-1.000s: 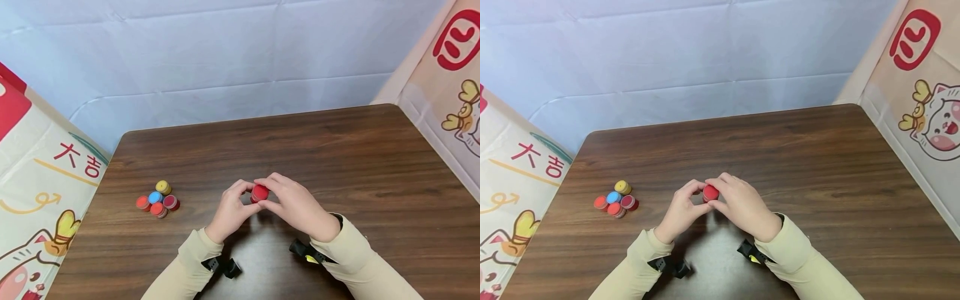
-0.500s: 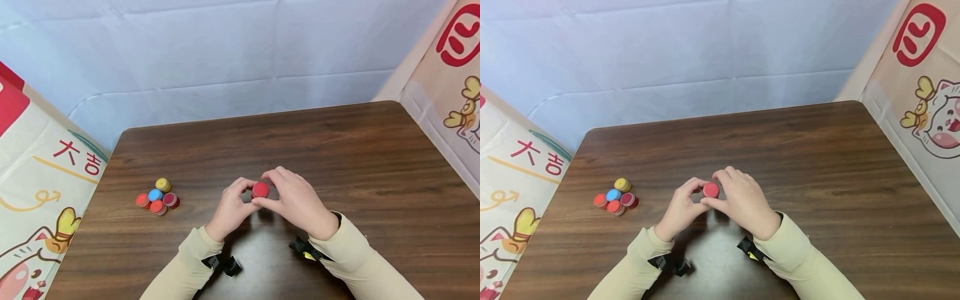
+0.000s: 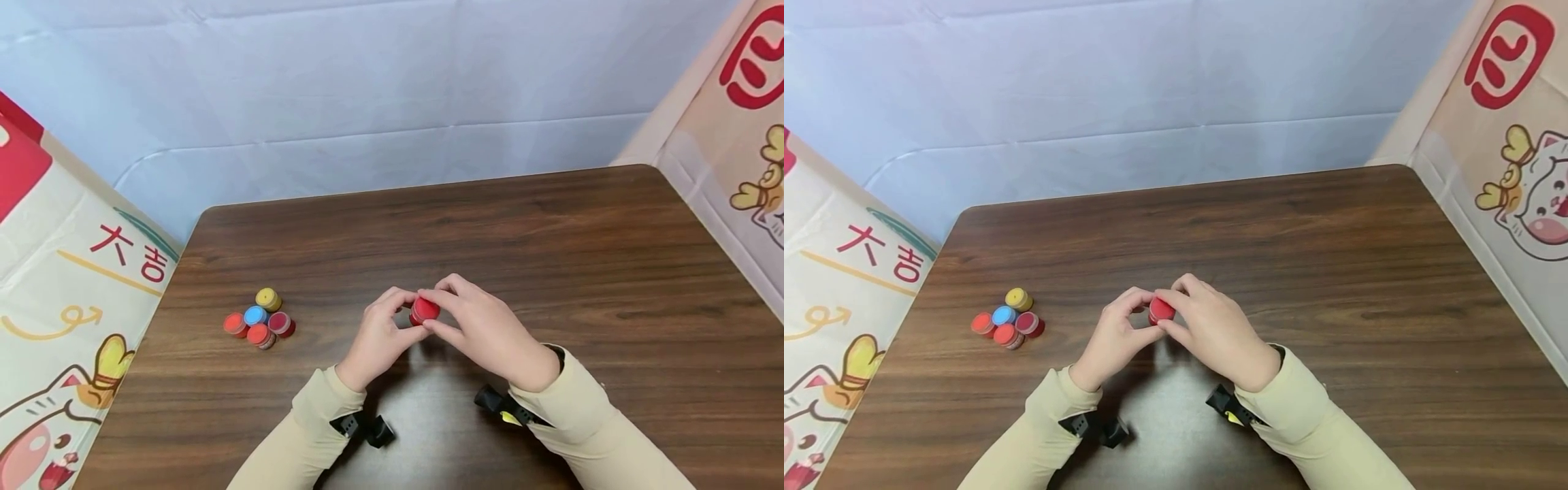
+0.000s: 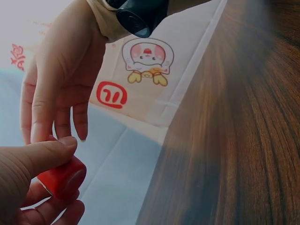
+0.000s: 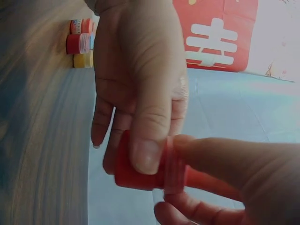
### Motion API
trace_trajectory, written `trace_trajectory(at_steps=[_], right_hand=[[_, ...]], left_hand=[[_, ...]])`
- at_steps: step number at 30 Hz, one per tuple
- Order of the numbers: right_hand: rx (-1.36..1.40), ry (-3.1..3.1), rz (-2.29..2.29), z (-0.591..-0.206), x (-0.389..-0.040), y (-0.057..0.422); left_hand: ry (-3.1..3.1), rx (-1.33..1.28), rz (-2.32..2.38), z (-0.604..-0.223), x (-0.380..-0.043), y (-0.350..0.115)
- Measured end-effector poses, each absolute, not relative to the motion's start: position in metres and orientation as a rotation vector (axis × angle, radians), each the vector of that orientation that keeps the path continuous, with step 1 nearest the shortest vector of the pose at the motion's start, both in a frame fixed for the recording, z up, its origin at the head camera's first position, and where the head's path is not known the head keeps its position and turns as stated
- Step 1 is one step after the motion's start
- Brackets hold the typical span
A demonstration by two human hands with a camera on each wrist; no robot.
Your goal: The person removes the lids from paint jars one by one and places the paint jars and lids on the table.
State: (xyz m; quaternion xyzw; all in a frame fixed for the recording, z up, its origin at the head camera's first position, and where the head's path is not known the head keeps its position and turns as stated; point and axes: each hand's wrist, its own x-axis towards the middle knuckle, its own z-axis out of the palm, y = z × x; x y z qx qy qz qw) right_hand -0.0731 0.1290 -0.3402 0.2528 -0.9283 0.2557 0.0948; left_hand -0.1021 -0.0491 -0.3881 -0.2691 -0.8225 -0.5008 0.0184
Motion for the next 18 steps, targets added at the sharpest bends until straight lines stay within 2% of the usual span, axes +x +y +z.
trace_trajectory(at_steps=[9, 18], right_hand=[[0.927, -2.769, 0.834, -0.3341, -0.0738, 0.1333], [0.677, -2.83, 0.846, -0.3357, -0.0724, 0.1291]], left_hand=[[-2.519, -0.887, -1.525, -0.3883, -0.1023, -0.0487], [-2.559, -0.886, -1.58, -0.3874, -0.1023, -0.0497]])
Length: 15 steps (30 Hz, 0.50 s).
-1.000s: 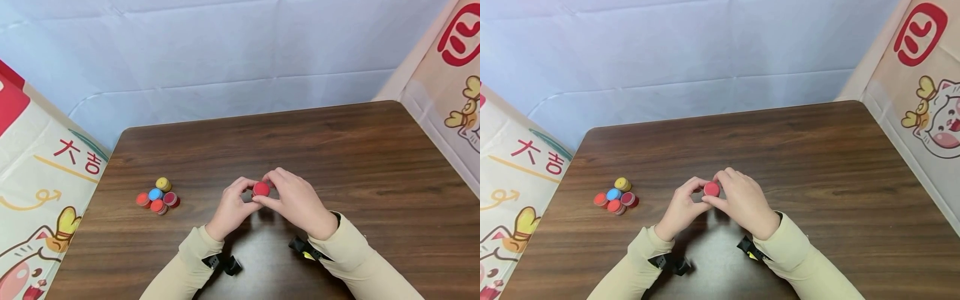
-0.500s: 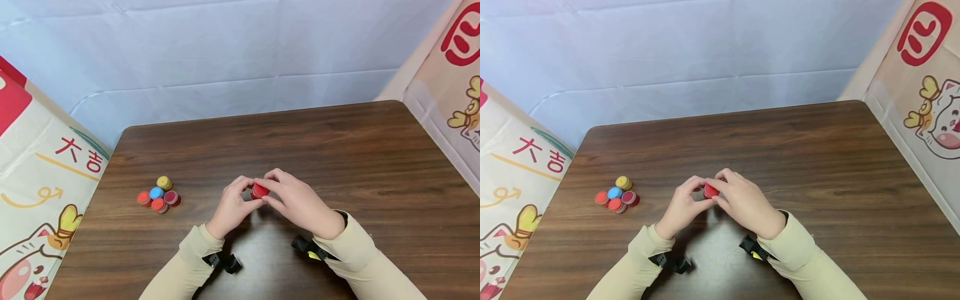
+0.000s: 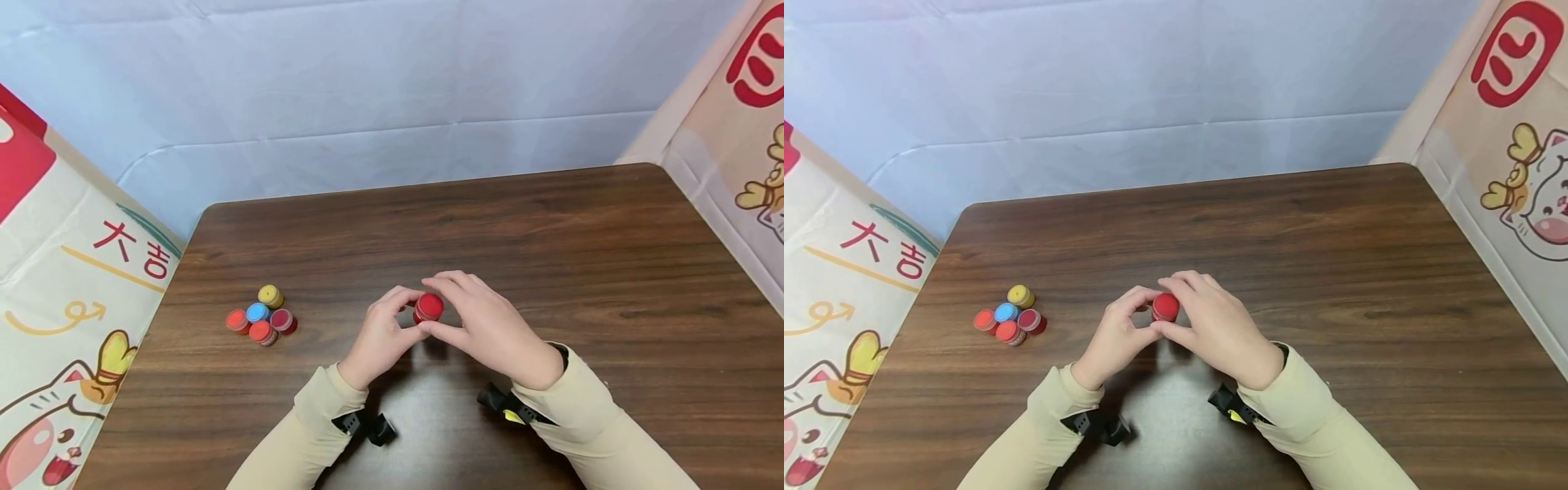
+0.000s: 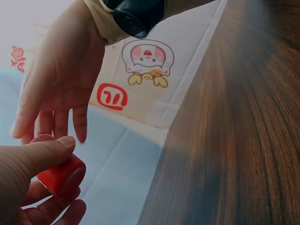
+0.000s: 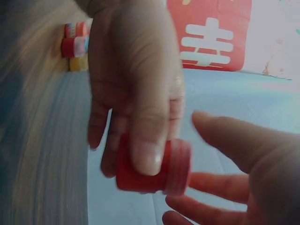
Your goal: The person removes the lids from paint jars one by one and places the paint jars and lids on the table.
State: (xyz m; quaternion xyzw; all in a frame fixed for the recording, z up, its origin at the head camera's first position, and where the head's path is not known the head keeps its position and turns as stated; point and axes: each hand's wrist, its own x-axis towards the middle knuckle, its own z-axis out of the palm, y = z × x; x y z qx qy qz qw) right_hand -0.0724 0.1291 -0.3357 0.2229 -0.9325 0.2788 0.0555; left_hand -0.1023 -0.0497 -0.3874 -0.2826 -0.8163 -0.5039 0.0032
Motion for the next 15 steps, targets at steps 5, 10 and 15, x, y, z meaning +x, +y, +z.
trace_trajectory(at_steps=[5, 10, 15], right_hand=[[0.552, -2.833, 0.806, -0.3401, -0.0729, 0.126], [0.586, -2.817, 0.775, -0.3423, -0.0735, 0.1247], [0.729, -2.763, 0.756, -0.342, -0.0728, 0.1273]], left_hand=[[-2.536, -0.904, -1.586, -0.3877, -0.1011, -0.0499], [-2.527, -0.901, -1.569, -0.3881, -0.1004, -0.0505], [-2.566, -0.894, -1.531, -0.3892, -0.1019, -0.0513]])
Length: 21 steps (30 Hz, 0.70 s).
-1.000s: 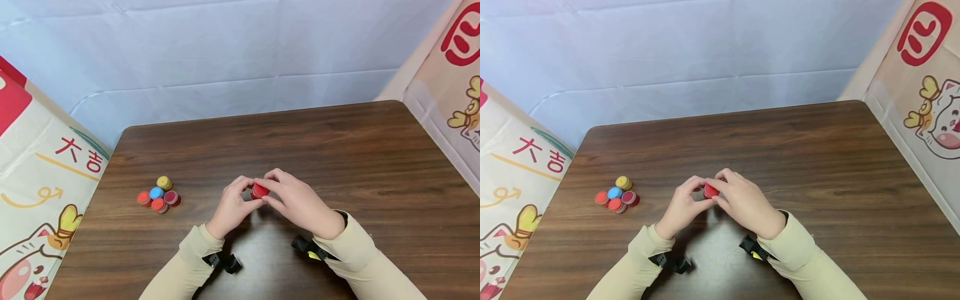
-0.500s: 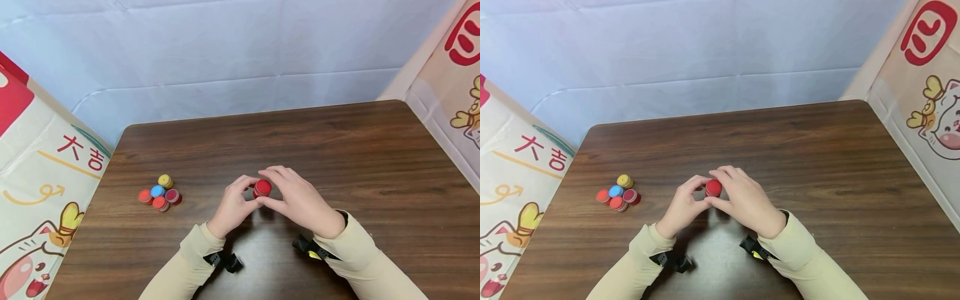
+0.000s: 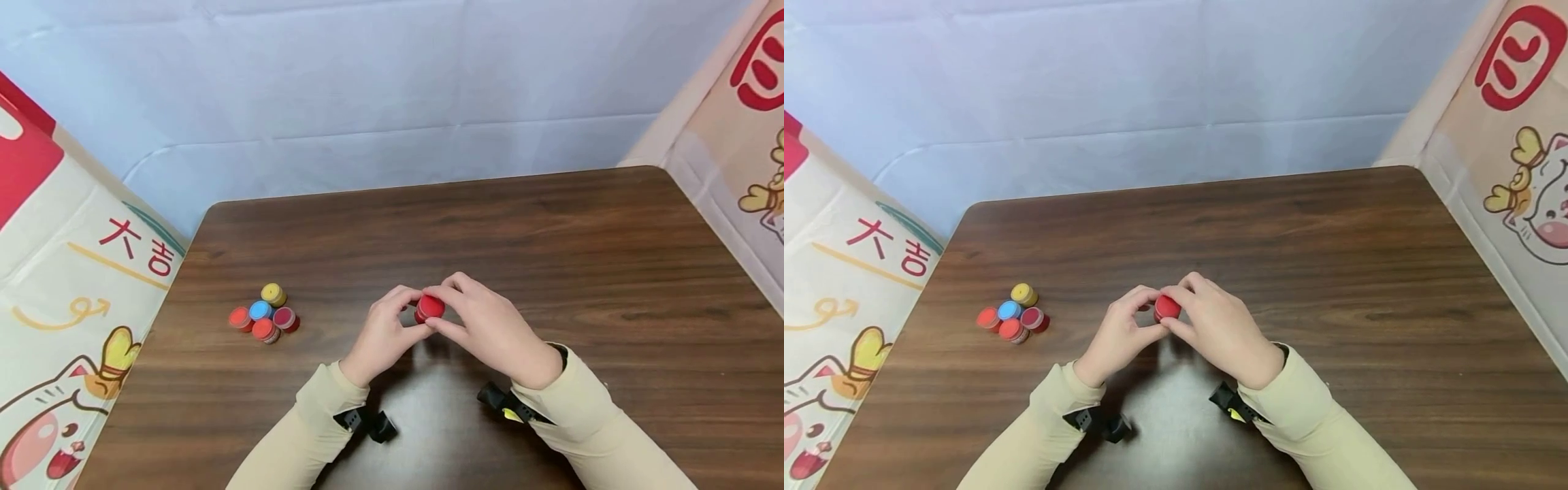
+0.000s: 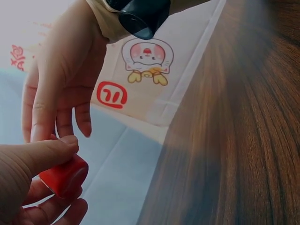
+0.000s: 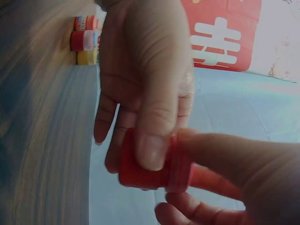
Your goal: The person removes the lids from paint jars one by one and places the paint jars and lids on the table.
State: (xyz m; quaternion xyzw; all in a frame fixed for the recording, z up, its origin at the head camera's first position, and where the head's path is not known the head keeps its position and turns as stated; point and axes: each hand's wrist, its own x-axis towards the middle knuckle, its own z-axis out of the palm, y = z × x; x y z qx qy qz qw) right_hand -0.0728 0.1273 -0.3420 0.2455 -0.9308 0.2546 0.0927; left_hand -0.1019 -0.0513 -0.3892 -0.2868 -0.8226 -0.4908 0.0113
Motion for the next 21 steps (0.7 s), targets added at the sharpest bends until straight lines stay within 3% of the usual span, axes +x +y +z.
trace_trajectory(at_steps=[6, 21], right_hand=[[0.862, -2.761, 0.855, -0.3401, -0.0719, 0.1304], [0.621, -2.835, 0.738, -0.3426, -0.0725, 0.1286]], left_hand=[[-2.562, -0.901, -1.548, -0.3904, -0.1014, -0.0526], [-2.549, -0.997, -1.575, -0.3879, -0.1013, -0.0504]])
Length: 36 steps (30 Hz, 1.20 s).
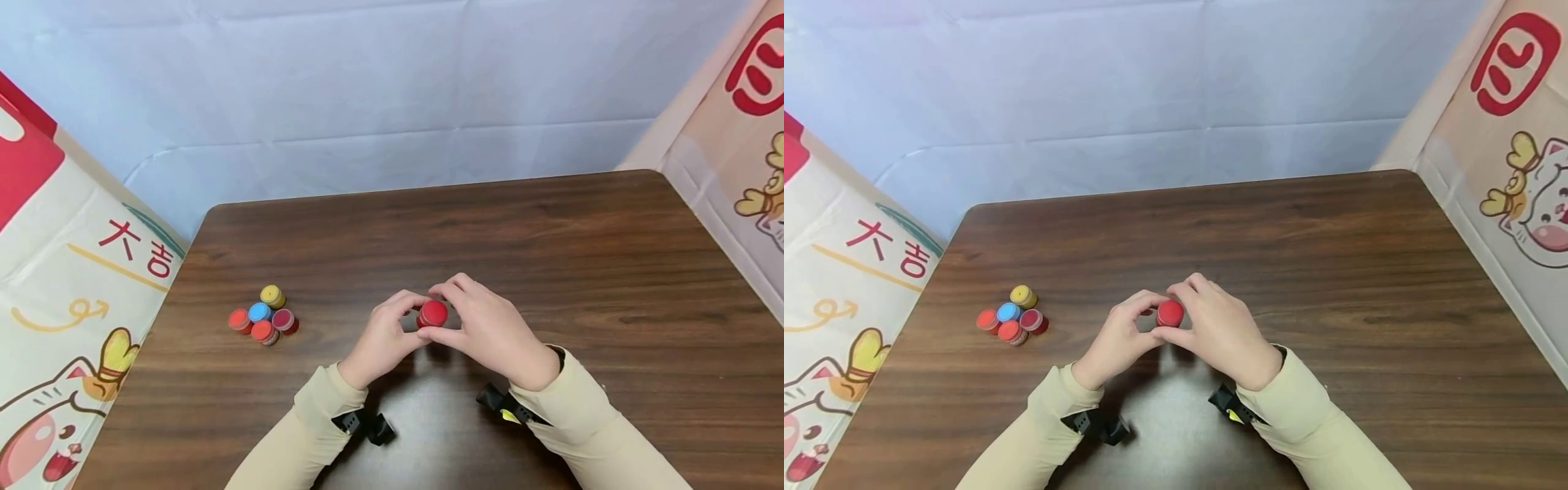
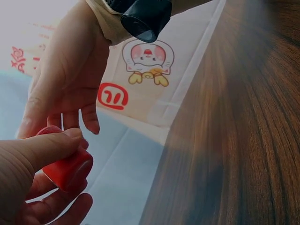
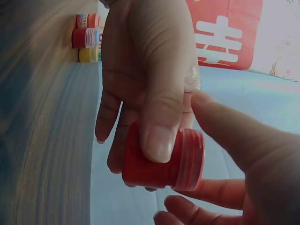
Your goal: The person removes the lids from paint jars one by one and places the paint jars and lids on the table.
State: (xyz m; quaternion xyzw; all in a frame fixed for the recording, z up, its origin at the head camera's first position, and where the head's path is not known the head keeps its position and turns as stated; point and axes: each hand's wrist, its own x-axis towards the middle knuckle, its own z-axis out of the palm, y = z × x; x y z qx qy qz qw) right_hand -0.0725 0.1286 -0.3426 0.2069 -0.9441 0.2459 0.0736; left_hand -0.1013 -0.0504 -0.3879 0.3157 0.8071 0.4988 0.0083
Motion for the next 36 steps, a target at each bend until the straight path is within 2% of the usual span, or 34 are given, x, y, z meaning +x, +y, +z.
trace_trajectory(at_steps=[11, 23, 36], right_hand=[[0.61, -2.81, 0.761, -0.3422, -0.0716, 0.1277], [0.762, -2.783, 0.814, -0.3382, -0.071, 0.1304], [0.582, -2.797, 0.704, -0.3442, -0.0706, 0.1259]], left_hand=[[2.541, 0.997, 1.574, -0.3905, -0.103, -0.0491], [2.567, 0.973, 1.564, -0.3906, -0.1032, -0.0503], [2.551, 0.995, 1.56, -0.39, -0.1032, -0.0496]])
